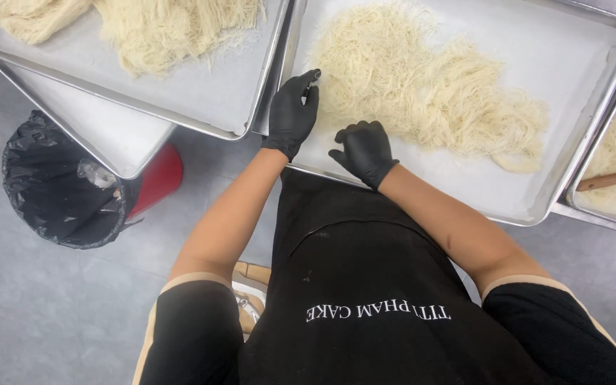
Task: Manually pulling apart and fluffing shredded phyllo dough (kataifi) on metal trays.
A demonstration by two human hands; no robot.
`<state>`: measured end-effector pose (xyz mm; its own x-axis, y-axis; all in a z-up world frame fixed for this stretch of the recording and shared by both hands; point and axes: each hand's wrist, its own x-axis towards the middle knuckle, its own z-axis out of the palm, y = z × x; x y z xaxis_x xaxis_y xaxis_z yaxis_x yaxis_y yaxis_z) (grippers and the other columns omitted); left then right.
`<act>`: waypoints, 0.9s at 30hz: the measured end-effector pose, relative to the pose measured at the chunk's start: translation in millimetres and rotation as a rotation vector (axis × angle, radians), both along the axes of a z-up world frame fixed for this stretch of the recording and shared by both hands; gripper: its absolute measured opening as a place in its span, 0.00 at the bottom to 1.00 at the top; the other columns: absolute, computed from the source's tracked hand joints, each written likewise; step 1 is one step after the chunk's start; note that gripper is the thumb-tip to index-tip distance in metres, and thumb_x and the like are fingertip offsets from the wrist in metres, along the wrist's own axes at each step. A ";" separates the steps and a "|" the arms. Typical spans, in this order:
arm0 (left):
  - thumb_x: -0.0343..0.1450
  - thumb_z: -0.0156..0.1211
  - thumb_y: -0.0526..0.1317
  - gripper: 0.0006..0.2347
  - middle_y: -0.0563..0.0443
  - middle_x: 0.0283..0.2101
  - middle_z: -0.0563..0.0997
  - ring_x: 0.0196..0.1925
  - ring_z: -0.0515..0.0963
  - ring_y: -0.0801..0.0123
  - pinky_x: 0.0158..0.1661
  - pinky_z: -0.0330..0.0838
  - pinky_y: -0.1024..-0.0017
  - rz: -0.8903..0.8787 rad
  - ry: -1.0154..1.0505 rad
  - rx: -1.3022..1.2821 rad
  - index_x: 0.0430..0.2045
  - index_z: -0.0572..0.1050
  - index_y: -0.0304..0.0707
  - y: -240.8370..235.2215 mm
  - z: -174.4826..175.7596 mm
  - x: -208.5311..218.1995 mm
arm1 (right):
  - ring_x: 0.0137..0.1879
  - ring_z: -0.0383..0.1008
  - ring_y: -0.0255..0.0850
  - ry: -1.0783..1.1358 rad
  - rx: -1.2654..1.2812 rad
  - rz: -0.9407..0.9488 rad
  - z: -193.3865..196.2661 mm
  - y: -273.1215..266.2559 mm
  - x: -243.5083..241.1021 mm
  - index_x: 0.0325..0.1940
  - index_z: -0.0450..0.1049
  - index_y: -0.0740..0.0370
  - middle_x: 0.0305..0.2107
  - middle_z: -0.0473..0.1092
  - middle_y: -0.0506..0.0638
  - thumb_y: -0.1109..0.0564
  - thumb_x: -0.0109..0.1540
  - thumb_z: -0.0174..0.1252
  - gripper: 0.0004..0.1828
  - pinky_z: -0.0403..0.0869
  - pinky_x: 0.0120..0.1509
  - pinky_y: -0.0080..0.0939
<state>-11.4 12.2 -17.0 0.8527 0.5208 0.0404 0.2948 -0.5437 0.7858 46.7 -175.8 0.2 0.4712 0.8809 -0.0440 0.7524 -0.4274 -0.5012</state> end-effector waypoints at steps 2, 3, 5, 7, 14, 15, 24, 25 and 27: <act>0.72 0.62 0.36 0.14 0.44 0.46 0.82 0.41 0.83 0.59 0.45 0.77 0.66 0.013 -0.036 0.000 0.52 0.78 0.38 -5.8 10.0 -10.8 | 0.37 0.77 0.48 -0.075 -0.100 0.030 -16.8 -1.3 -7.5 0.30 0.82 0.57 0.27 0.77 0.52 0.49 0.57 0.68 0.10 0.71 0.46 0.50; 0.71 0.62 0.35 0.15 0.43 0.47 0.82 0.42 0.83 0.59 0.44 0.77 0.66 0.029 -0.074 0.000 0.53 0.77 0.36 -8.9 15.1 -15.6 | 0.39 0.76 0.47 -0.150 -0.201 0.063 -25.0 -2.3 -11.0 0.30 0.81 0.55 0.28 0.76 0.51 0.52 0.62 0.66 0.08 0.70 0.48 0.49; 0.72 0.63 0.36 0.14 0.44 0.48 0.82 0.42 0.83 0.61 0.44 0.77 0.67 0.070 -0.048 -0.036 0.52 0.77 0.36 -19.8 15.3 -30.4 | 0.38 0.76 0.48 -0.079 -0.095 0.005 -14.3 -7.2 -6.7 0.30 0.81 0.56 0.27 0.76 0.51 0.54 0.60 0.66 0.07 0.71 0.47 0.50; 0.72 0.63 0.37 0.13 0.44 0.48 0.82 0.43 0.84 0.63 0.43 0.78 0.68 0.108 -0.023 -0.069 0.51 0.78 0.37 -32.1 16.5 -45.9 | 0.37 0.76 0.49 -0.011 0.015 -0.057 2.5 -11.9 -1.8 0.30 0.81 0.58 0.27 0.76 0.52 0.55 0.59 0.66 0.05 0.71 0.45 0.50; 0.75 0.58 0.42 0.14 0.49 0.37 0.85 0.39 0.82 0.71 0.38 0.74 0.74 0.123 0.289 -0.865 0.48 0.80 0.31 -70.4 30.0 -60.5 | 0.33 0.75 0.41 0.657 0.273 -0.270 26.3 -28.5 5.6 0.36 0.79 0.61 0.28 0.76 0.50 0.53 0.61 0.65 0.09 0.74 0.40 0.41; 0.75 0.56 0.43 0.14 0.51 0.37 0.84 0.39 0.83 0.73 0.39 0.75 0.76 0.126 0.276 -0.919 0.48 0.79 0.31 -72.1 32.6 -60.0 | 0.33 0.75 0.40 0.613 0.257 -0.232 20.9 -29.5 4.9 0.37 0.79 0.61 0.29 0.75 0.51 0.53 0.63 0.64 0.09 0.74 0.41 0.41; 0.78 0.51 0.42 0.12 0.52 0.34 0.81 0.35 0.79 0.74 0.35 0.72 0.74 0.081 0.312 -0.833 0.43 0.78 0.32 -76.3 25.9 -50.2 | 0.35 0.72 0.45 0.463 0.328 -0.176 23.9 -35.4 2.0 0.36 0.76 0.64 0.26 0.72 0.53 0.55 0.65 0.64 0.10 0.71 0.41 0.45; 0.78 0.51 0.42 0.12 0.52 0.34 0.81 0.35 0.79 0.74 0.35 0.72 0.74 0.083 0.311 -0.833 0.43 0.78 0.32 -75.2 4.7 -53.8 | 0.35 0.72 0.45 0.463 0.328 -0.174 28.7 -37.6 3.8 0.36 0.76 0.64 0.26 0.72 0.53 0.55 0.65 0.64 0.10 0.71 0.41 0.45; 0.80 0.53 0.42 0.11 0.48 0.33 0.79 0.34 0.78 0.71 0.38 0.73 0.73 0.150 0.158 -0.753 0.40 0.77 0.29 -70.5 -37.2 -59.8 | 0.37 0.73 0.43 0.515 0.495 -0.201 38.7 -39.3 9.2 0.41 0.73 0.65 0.32 0.72 0.53 0.56 0.67 0.60 0.09 0.72 0.43 0.42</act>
